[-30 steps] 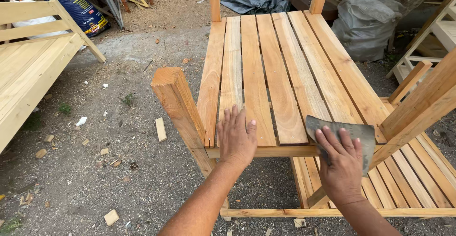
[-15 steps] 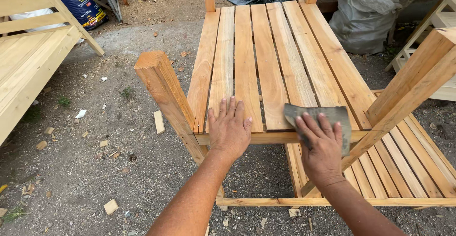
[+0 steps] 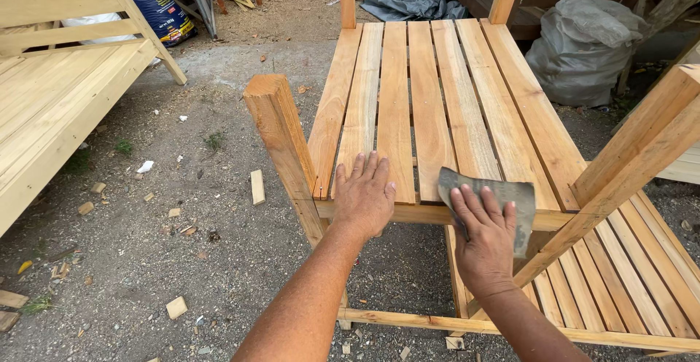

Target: The person kneels beside an unfinished wooden chair frame and sands it by hand with a sheet of sandpaper. They sand the legs, side rails, and lower stretcher first, then move to the seat slats and armrest post, rubbing the sandpaper along the wood surfaces.

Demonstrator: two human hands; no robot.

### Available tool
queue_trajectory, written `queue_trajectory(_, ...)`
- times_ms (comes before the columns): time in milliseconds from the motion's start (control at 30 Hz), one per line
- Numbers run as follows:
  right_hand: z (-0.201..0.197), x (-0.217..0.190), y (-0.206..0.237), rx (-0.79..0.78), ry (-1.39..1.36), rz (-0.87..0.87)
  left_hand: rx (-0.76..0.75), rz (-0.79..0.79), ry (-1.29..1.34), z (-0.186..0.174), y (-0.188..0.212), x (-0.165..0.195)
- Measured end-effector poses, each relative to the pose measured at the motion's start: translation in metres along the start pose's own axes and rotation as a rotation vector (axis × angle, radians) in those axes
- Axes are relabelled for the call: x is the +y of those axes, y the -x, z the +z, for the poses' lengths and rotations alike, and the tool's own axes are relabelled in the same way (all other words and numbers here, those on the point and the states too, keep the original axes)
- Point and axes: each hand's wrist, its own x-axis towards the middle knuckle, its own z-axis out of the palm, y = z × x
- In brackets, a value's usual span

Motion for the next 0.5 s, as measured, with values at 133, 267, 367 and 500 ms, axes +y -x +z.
queue_trajectory(133, 0.003, 0.001, -0.005, -0.120, -0.098, -0.203, -0.022, -0.028, -0.019, -0.002, 0.002, 0.002)
queue_trajectory(267, -0.029, 0.031, -0.005, -0.047, 0.058, -0.017, -0.020, -0.032, -0.018, -0.003, 0.003, 0.005)
queue_trajectory(367, -0.033, 0.029, -0.004, -0.015, 0.069, 0.109, -0.011, -0.040, -0.010, -0.003, 0.003, 0.005)
queue_trajectory(500, -0.019, 0.006, -0.006, -0.002, 0.043, 0.064, 0.001, -0.031, 0.006, -0.003, 0.004, 0.004)
